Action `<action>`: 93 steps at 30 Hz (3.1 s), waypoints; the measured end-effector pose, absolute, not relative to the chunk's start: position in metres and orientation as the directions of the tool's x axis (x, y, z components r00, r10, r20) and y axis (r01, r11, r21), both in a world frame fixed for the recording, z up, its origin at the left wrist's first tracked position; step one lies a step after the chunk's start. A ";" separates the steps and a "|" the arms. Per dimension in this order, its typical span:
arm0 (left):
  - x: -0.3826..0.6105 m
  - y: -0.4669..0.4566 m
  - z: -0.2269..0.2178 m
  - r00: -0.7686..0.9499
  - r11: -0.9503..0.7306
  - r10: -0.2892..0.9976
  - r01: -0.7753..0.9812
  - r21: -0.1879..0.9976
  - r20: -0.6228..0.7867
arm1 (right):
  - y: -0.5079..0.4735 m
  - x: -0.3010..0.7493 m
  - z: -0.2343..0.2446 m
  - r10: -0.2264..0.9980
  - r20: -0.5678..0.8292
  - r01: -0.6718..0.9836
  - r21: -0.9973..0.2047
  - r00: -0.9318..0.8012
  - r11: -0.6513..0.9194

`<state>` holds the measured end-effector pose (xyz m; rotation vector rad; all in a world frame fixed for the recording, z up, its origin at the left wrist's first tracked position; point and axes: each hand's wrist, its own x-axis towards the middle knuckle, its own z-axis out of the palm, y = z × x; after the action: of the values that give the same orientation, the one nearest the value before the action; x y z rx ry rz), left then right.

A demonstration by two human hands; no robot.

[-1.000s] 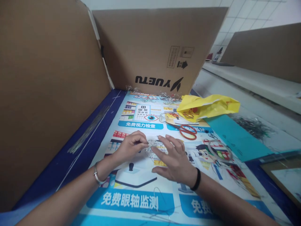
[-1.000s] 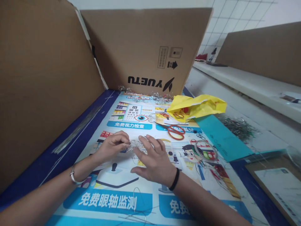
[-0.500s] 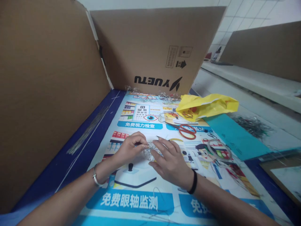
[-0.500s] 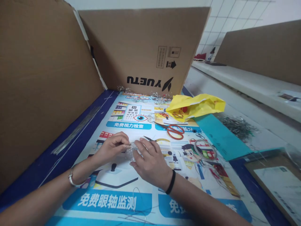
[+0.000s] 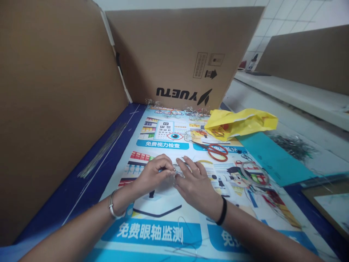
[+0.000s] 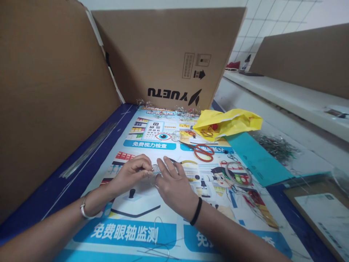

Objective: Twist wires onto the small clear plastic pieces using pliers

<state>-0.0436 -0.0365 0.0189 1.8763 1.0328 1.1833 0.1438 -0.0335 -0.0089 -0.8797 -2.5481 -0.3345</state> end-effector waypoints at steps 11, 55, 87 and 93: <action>-0.052 -0.028 0.011 0.155 -0.374 0.925 0.218 0.901 0.347 | -0.034 0.150 -0.001 0.455 0.545 0.586 0.085 -0.704 0.806; -0.089 0.025 -0.017 -0.202 -0.172 0.943 0.389 0.905 0.266 | -0.012 0.149 -0.016 0.638 0.527 0.634 -0.221 -0.562 0.741; -0.105 0.023 -0.037 -0.135 -0.073 0.983 0.318 0.945 0.122 | -0.012 0.147 -0.019 0.724 0.277 0.693 -0.217 -0.631 0.687; -0.110 0.020 -0.026 -0.064 -0.066 0.994 0.346 0.936 0.093 | -0.011 0.148 -0.021 0.713 0.290 0.682 -0.218 -0.638 0.698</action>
<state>-0.1098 0.0203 -0.0262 1.4898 1.4874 1.1432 0.1482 -0.0111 -0.0208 -1.0905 -2.5550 0.1249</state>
